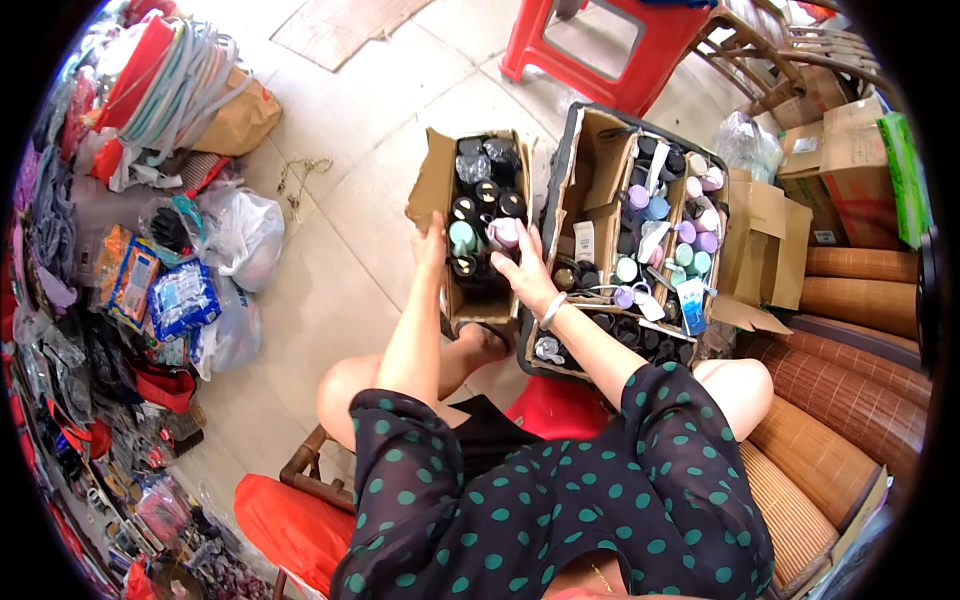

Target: The person sorts several umbrellas between two cardboard boxes and removes a plastic sleeve from one umbrella.

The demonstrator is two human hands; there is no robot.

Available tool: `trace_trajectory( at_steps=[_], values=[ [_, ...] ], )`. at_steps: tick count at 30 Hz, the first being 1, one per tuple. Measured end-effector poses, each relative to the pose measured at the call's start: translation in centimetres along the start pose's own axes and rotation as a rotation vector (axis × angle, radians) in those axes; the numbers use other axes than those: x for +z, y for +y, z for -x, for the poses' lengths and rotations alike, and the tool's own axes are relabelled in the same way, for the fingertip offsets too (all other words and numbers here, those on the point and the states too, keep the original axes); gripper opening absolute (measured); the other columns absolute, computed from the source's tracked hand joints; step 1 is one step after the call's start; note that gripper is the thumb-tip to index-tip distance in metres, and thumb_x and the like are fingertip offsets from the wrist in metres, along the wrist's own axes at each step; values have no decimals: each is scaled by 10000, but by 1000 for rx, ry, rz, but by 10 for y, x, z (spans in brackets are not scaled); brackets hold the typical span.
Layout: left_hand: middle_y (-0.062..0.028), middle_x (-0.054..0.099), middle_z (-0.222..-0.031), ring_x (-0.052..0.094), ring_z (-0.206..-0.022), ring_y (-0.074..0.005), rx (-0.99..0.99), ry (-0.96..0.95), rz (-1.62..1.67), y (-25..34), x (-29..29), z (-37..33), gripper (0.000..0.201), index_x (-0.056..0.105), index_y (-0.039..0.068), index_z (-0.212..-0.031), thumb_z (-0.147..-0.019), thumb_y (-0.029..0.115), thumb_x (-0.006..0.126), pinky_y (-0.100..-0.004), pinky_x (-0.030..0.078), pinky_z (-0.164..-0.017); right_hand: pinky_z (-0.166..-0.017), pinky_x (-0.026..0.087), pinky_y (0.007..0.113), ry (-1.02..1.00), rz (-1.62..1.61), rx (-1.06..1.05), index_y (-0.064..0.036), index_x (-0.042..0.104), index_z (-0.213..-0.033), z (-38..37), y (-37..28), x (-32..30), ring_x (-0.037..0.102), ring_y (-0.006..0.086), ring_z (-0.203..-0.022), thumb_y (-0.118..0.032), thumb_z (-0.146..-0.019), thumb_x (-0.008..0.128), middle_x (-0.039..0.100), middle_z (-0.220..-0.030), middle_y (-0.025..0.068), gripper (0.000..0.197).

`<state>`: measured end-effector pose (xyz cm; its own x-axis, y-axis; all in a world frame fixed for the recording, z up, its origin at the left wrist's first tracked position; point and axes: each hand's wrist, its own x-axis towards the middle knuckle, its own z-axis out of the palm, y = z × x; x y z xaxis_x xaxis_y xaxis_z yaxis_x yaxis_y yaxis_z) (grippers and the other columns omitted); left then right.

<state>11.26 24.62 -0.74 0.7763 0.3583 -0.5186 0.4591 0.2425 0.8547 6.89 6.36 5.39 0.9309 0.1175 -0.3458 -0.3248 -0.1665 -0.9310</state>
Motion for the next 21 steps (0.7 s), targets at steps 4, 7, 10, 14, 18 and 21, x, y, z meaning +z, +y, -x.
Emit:
trace_trajectory(
  at_steps=[4,7,10,14,18,21],
  values=[
    [23,606,-824,471,-659,-77,93,5,76,5,15,3,357,639,47,-1013,-860,369,624,-269,395,-594,-1112,106,343,-15,-269,-21,-26,334,-1376,3,-6,-19,142,272,-1379,-224,-850,607,116,-1475,217,625],
    [-29,600,-1079,566,-903,-128,31,-39,-67,1,0,-1,413,553,59,-1153,-869,352,622,-312,468,-724,-1072,215,280,-111,-469,78,-11,397,-1342,25,-22,-34,334,186,-1306,-169,-890,551,372,-1398,128,504],
    [1,607,-1053,552,-895,-107,-19,-68,-180,1,-8,2,404,539,68,-1154,-862,333,628,-294,436,-702,-980,369,280,-98,-418,47,3,486,-1253,53,-36,-54,505,151,-1129,-108,-902,527,552,-1208,78,370],
    [-22,597,-1038,536,-912,-95,127,4,-37,25,8,22,347,480,96,-1101,-826,219,651,-254,386,-715,-831,452,266,142,95,-148,-38,575,-1155,72,-7,-109,571,162,-972,-88,-841,585,590,-1106,89,317],
    [-98,558,-1032,535,-951,-197,357,212,66,44,20,49,342,461,34,-1077,-792,97,640,-316,419,-833,-773,480,288,326,325,-92,-24,583,-1140,90,4,-157,592,186,-898,-106,-809,621,597,-1068,114,343],
    [-83,552,-1013,527,-954,-204,865,296,-495,63,38,102,266,513,30,-1041,-795,69,605,-343,406,-851,-701,489,279,265,465,5,-38,623,-1080,87,12,-180,621,169,-756,-167,-819,623,650,-861,80,291]
  ],
)
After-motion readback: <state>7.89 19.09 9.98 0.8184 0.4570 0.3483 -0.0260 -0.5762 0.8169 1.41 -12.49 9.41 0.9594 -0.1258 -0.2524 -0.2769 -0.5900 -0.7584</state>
